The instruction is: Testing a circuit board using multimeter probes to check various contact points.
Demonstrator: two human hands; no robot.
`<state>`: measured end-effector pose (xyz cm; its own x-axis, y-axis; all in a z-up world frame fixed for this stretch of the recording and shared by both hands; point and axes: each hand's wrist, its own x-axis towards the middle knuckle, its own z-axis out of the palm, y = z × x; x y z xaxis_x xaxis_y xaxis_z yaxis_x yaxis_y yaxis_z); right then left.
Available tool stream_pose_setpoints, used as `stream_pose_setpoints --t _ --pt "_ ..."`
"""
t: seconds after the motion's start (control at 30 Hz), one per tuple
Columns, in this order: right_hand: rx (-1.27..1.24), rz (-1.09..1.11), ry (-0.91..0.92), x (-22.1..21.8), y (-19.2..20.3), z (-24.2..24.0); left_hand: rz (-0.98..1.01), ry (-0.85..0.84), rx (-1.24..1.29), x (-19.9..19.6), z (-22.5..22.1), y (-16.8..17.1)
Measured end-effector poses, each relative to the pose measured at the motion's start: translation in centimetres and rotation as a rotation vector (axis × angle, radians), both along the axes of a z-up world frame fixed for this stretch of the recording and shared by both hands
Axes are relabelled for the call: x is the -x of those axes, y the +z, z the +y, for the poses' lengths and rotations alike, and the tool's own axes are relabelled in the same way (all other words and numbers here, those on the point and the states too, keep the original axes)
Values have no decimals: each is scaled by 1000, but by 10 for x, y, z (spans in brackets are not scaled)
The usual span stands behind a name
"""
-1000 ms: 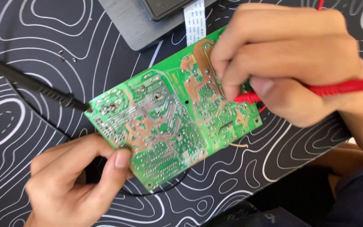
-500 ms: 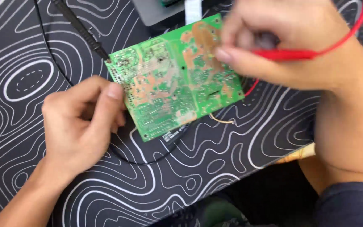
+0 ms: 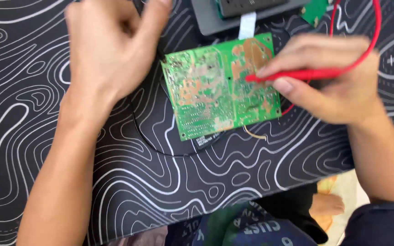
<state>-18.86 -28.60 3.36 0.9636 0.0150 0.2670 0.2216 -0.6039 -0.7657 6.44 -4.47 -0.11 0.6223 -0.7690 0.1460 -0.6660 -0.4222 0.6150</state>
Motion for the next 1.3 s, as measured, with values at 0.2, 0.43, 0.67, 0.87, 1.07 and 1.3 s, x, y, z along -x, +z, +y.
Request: stream_pose_setpoints --t 0.2,0.43,0.67,0.87,1.07,1.3 --pt "-90 -49 -127 1 -34 2 100 -1 221 22 17 -24" --pt "26 -106 -158 6 -44 -12 87 -218 205 28 14 -20" --pt "174 -101 -42 -3 -37 -9 195 -269 227 27 14 -18" --pt "231 -106 -110 3 -41 -8 249 -267 247 29 14 -18" --pt "168 -182 -30 -6 -38 -9 248 -248 249 28 11 -17" --pt "151 -152 -33 -4 -39 -10 241 -225 236 28 11 -18"
